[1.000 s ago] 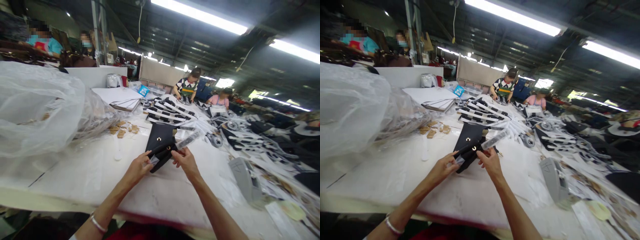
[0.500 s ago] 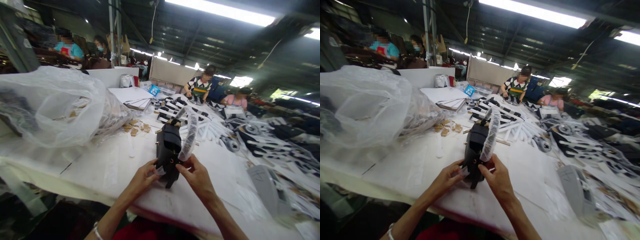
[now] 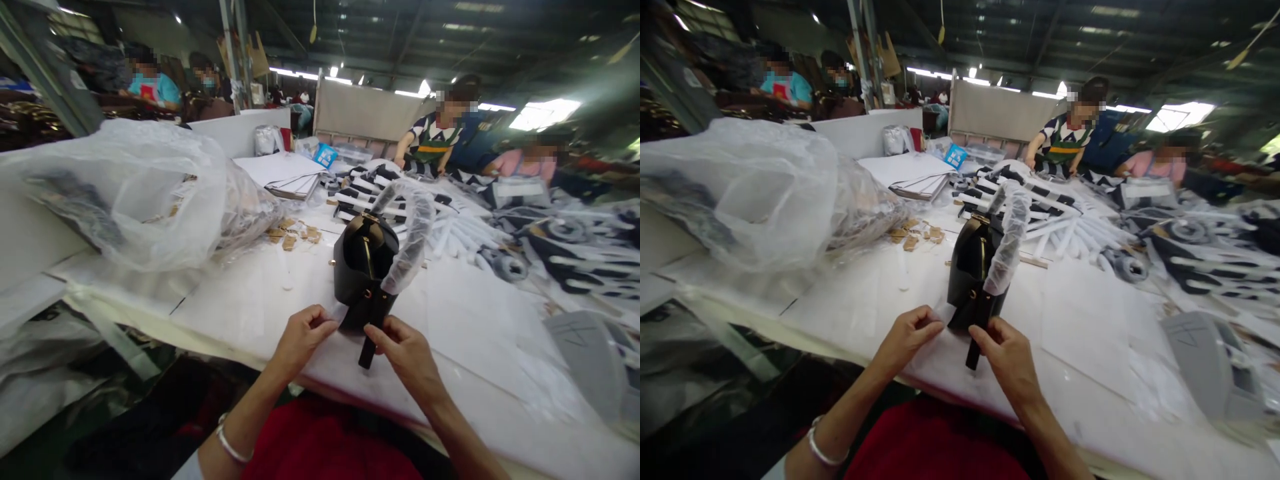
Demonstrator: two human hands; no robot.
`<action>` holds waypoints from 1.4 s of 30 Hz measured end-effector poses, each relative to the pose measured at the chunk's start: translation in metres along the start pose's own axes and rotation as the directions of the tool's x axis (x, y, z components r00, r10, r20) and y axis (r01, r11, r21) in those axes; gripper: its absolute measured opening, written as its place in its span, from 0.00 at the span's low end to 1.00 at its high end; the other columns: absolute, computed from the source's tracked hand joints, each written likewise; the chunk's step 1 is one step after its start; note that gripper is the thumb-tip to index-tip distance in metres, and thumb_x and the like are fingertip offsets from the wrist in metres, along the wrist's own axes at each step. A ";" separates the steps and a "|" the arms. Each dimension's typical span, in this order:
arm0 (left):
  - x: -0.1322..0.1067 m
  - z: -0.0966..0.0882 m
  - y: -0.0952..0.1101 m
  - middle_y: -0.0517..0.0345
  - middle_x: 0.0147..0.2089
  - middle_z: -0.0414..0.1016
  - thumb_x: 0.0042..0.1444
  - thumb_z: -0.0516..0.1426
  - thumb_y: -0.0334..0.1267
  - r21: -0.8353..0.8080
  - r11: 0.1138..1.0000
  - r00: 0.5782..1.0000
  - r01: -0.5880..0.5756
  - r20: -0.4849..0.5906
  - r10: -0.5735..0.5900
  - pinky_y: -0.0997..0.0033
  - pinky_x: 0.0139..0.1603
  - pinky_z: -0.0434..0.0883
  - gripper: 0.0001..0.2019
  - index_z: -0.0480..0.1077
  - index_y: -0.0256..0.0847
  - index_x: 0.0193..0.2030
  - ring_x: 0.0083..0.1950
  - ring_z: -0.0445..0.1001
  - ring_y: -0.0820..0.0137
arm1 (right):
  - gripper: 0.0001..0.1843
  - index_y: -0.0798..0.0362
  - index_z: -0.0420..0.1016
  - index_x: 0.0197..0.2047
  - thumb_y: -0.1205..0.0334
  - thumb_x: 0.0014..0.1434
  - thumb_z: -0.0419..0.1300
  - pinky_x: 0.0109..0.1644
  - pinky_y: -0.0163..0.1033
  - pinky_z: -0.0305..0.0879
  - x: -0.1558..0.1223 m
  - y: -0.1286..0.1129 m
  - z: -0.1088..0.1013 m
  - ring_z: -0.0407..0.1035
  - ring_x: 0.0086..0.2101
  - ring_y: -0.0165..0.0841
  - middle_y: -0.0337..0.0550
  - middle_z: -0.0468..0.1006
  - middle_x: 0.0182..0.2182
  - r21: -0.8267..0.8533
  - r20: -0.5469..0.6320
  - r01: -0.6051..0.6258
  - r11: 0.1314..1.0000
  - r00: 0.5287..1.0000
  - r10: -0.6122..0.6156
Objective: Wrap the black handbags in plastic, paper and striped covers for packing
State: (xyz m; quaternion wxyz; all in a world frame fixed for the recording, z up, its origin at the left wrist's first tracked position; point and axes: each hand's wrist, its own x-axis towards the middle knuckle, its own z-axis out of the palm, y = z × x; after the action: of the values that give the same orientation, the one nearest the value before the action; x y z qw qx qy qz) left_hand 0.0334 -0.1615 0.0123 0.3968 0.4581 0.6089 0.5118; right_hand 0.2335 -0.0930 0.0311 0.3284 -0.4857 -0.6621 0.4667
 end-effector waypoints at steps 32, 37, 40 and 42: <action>-0.058 0.001 -0.036 0.64 0.27 0.69 0.41 0.70 0.47 -0.626 0.737 0.966 0.257 0.134 -0.223 0.78 0.27 0.61 0.21 0.65 0.38 0.32 0.25 0.64 0.79 | 0.20 0.55 0.74 0.32 0.52 0.43 0.76 0.29 0.34 0.75 -0.011 -0.042 0.011 0.74 0.22 0.30 0.40 0.78 0.22 0.583 0.306 -0.373 0.722 0.924 0.230; -0.056 -0.002 -0.034 0.72 0.21 0.59 0.42 0.68 0.48 -0.616 0.723 0.948 0.312 0.153 -0.279 0.80 0.17 0.48 0.21 0.63 0.41 0.34 0.16 0.48 0.84 | 0.20 0.55 0.74 0.32 0.52 0.43 0.76 0.29 0.35 0.75 -0.010 -0.040 0.010 0.74 0.22 0.31 0.38 0.77 0.22 0.575 0.305 -0.373 0.728 0.924 0.233; -0.058 -0.002 -0.036 0.70 0.23 0.63 0.46 0.66 0.49 -0.586 0.769 0.964 0.256 0.096 -0.248 0.81 0.16 0.47 0.19 0.64 0.40 0.35 0.16 0.49 0.84 | 0.20 0.54 0.74 0.32 0.52 0.44 0.76 0.29 0.35 0.75 -0.010 -0.038 0.011 0.74 0.22 0.31 0.38 0.77 0.22 0.577 0.303 -0.370 0.728 0.925 0.230; -0.059 0.000 -0.037 0.66 0.25 0.69 0.47 0.65 0.48 -0.562 0.798 0.973 0.217 0.058 -0.224 0.81 0.18 0.52 0.17 0.67 0.38 0.34 0.19 0.57 0.83 | 0.20 0.55 0.74 0.32 0.52 0.44 0.76 0.29 0.34 0.75 -0.010 -0.038 0.011 0.74 0.22 0.30 0.38 0.77 0.22 0.577 0.303 -0.368 0.729 0.925 0.227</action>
State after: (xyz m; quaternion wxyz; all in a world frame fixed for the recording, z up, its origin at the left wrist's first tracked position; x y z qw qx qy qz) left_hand 0.0435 -0.2206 -0.0230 0.5675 0.2435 0.4817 0.6218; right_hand 0.2146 -0.1094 0.0631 0.3184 -0.3967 -0.4140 0.7548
